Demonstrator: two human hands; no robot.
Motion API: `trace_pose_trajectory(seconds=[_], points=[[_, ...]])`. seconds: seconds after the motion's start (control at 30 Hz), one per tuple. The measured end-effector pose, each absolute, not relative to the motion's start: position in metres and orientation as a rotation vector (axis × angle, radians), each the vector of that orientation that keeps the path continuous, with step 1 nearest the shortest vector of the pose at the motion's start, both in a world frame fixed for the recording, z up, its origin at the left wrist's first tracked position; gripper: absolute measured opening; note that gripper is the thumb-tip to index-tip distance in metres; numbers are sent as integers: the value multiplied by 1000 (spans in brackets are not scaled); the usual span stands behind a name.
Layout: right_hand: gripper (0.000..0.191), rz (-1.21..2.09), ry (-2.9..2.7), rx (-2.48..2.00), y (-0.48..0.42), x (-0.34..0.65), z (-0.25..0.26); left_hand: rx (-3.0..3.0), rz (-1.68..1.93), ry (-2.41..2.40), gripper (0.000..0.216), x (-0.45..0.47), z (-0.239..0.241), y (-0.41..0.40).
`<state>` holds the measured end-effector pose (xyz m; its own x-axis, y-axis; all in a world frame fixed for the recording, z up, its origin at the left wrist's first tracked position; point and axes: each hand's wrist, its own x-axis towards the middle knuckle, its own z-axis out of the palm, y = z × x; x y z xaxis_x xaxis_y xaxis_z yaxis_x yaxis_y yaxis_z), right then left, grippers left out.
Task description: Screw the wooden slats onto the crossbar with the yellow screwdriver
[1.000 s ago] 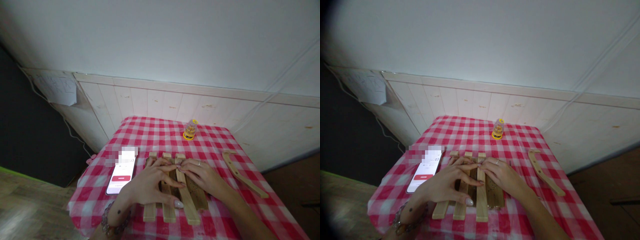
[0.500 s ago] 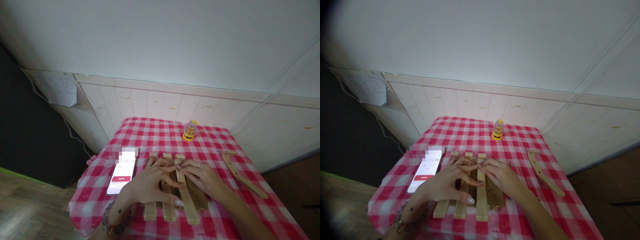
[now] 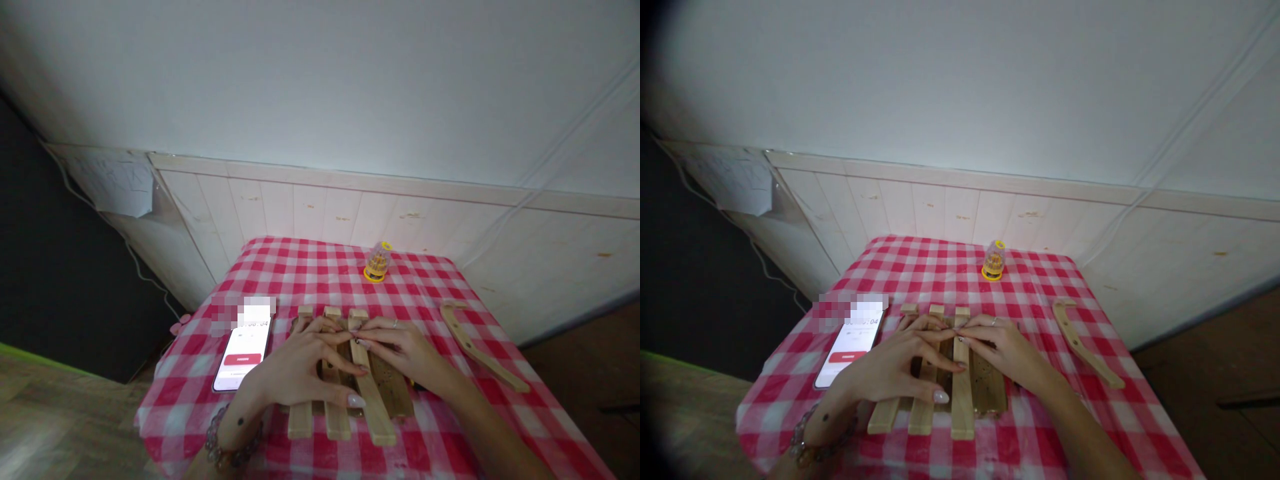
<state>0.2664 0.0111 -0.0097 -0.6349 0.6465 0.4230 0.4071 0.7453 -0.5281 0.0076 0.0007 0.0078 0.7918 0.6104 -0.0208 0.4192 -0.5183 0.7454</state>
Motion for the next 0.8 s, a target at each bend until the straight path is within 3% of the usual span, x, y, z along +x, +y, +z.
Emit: trace_pose_trajectory(seconds=[0.27,0.5,0.63,0.8], points=[[28,464,-2310,-926,14,276,0,2202,321,750,40,7,7,2],[12,636,-2512,-1536,-9,306,30,2195,286,789,41,7,8,1],[9,532,-2518,-1855,-31,322,18,2180,307,796,40,6,8,-1],[14,488,-2550,-1806,-41,332,2,2212,314,777,40,7,7,1]])
